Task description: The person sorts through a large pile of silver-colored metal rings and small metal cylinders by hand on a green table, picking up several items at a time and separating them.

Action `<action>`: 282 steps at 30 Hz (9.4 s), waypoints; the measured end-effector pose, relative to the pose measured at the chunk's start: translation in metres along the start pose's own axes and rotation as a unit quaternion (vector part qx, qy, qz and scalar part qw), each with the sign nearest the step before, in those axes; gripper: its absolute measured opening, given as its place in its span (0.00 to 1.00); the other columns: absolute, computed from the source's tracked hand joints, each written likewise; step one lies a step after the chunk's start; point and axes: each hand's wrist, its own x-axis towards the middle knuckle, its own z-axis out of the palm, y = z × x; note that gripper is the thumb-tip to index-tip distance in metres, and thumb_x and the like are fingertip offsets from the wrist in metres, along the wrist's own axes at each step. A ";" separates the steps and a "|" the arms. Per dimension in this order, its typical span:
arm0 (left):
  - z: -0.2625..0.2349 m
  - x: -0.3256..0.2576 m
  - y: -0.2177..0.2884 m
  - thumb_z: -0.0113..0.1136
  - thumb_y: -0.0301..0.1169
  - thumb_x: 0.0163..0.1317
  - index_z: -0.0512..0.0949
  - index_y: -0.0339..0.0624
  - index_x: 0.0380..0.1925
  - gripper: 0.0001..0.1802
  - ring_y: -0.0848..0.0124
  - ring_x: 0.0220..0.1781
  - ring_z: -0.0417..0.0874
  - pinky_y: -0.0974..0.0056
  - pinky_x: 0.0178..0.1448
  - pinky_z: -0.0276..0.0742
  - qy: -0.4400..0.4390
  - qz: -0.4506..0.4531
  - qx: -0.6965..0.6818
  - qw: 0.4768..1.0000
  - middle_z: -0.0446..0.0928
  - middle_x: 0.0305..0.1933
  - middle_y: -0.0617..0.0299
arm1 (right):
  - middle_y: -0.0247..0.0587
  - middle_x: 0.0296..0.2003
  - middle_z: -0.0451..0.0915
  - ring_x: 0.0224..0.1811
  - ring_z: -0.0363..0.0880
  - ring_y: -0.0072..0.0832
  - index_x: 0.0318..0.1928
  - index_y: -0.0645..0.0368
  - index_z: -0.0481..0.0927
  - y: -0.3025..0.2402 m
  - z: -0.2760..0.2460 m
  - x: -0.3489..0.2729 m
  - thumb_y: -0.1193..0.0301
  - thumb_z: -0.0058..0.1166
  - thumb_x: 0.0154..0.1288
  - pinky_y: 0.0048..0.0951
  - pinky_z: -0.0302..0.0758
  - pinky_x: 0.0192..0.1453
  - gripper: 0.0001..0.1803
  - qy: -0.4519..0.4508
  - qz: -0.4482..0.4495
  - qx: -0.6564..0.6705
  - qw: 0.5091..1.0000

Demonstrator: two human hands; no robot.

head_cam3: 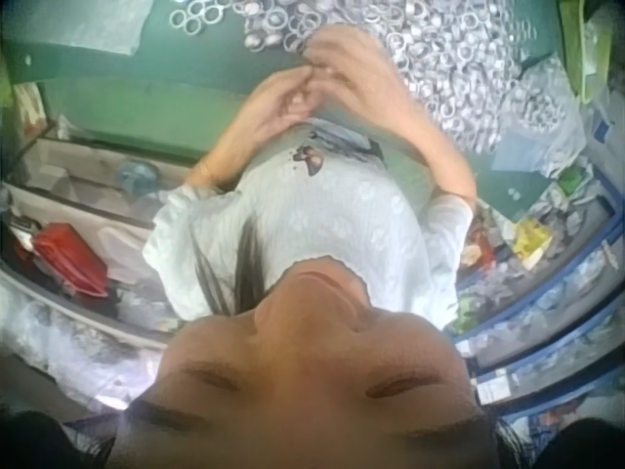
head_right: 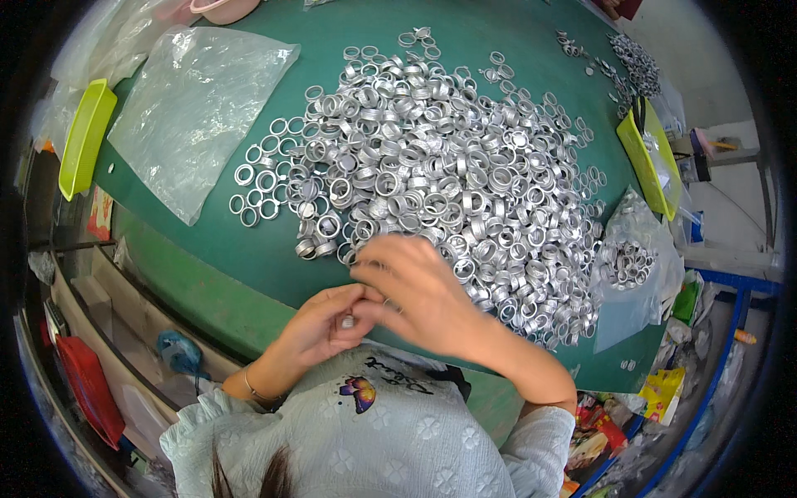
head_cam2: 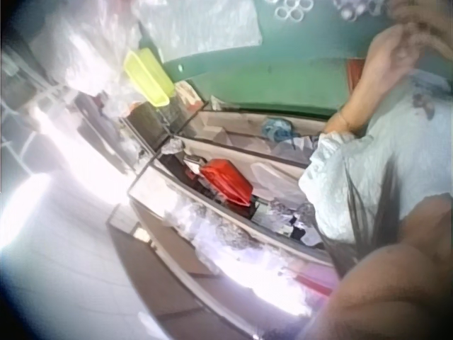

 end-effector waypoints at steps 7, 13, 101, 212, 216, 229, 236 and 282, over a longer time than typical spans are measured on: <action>0.009 -0.010 0.002 0.48 0.29 0.68 0.74 0.38 0.48 0.12 0.82 0.20 0.62 0.77 0.22 0.56 0.112 0.097 0.191 0.970 0.72 0.28 0.64 | 0.40 0.58 0.68 0.63 0.62 0.44 0.51 0.55 0.75 0.023 0.004 0.032 0.63 0.62 0.52 0.44 0.62 0.62 0.25 -0.076 -0.011 -0.222 0.972; 0.003 -0.015 0.021 0.63 0.20 0.52 0.75 0.46 0.53 0.25 0.68 0.35 0.68 0.67 0.37 0.67 0.212 0.379 0.703 0.563 0.72 0.44 0.58 | 0.41 0.57 0.68 0.59 0.66 0.43 0.48 0.55 0.76 0.030 -0.014 0.004 0.61 0.63 0.52 0.42 0.62 0.58 0.23 -0.062 0.048 -0.295 0.952; 0.003 0.003 0.028 0.65 0.25 0.49 0.75 0.41 0.46 0.21 0.55 0.48 0.67 0.56 0.50 0.68 0.155 0.325 0.768 0.530 0.67 0.55 0.55 | 0.37 0.45 0.76 0.52 0.69 0.38 0.41 0.57 0.80 0.024 -0.010 0.021 0.69 0.63 0.50 0.40 0.59 0.58 0.15 0.081 0.066 -0.191 0.976; 0.027 -0.002 0.008 0.57 0.19 0.55 0.79 0.37 0.47 0.17 0.78 0.25 0.77 0.74 0.28 0.71 0.097 0.267 0.545 0.789 0.81 0.31 0.58 | 0.52 0.63 0.59 0.66 0.55 0.52 0.56 0.53 0.73 0.020 0.003 -0.032 0.64 0.65 0.50 0.54 0.55 0.64 0.31 0.032 0.166 -0.261 0.950; 0.027 0.000 0.013 0.59 0.18 0.54 0.79 0.36 0.46 0.17 0.77 0.26 0.78 0.73 0.30 0.72 0.118 0.253 0.556 0.783 0.80 0.30 0.58 | 0.48 0.59 0.64 0.65 0.57 0.51 0.51 0.55 0.75 0.017 0.005 -0.041 0.66 0.65 0.49 0.51 0.59 0.58 0.26 0.042 0.149 -0.280 0.947; 0.030 0.020 0.047 0.61 0.18 0.50 0.79 0.37 0.44 0.17 0.68 0.31 0.83 0.69 0.33 0.78 0.200 0.342 0.611 0.685 0.81 0.33 0.53 | 0.42 0.58 0.68 0.66 0.60 0.45 0.45 0.53 0.79 0.004 0.005 -0.065 0.67 0.65 0.50 0.47 0.59 0.57 0.19 0.005 0.130 -0.241 0.962; 0.037 0.024 0.045 0.60 0.17 0.49 0.80 0.39 0.41 0.17 0.79 0.24 0.77 0.73 0.32 0.74 0.193 0.306 0.596 0.717 0.78 0.23 0.62 | 0.46 0.58 0.67 0.64 0.60 0.48 0.55 0.59 0.73 0.021 -0.017 -0.021 0.69 0.63 0.52 0.46 0.55 0.65 0.28 0.151 0.167 -0.221 0.949; 0.008 0.024 0.023 0.30 0.56 0.70 0.73 0.31 0.46 0.36 0.78 0.12 0.61 0.76 0.19 0.58 -0.052 -0.003 -0.018 0.998 0.76 0.25 0.51 | 0.34 0.35 0.74 0.46 0.72 0.33 0.30 0.57 0.78 0.036 -0.016 0.032 0.73 0.66 0.46 0.42 0.56 0.59 0.10 0.126 0.057 -0.222 0.965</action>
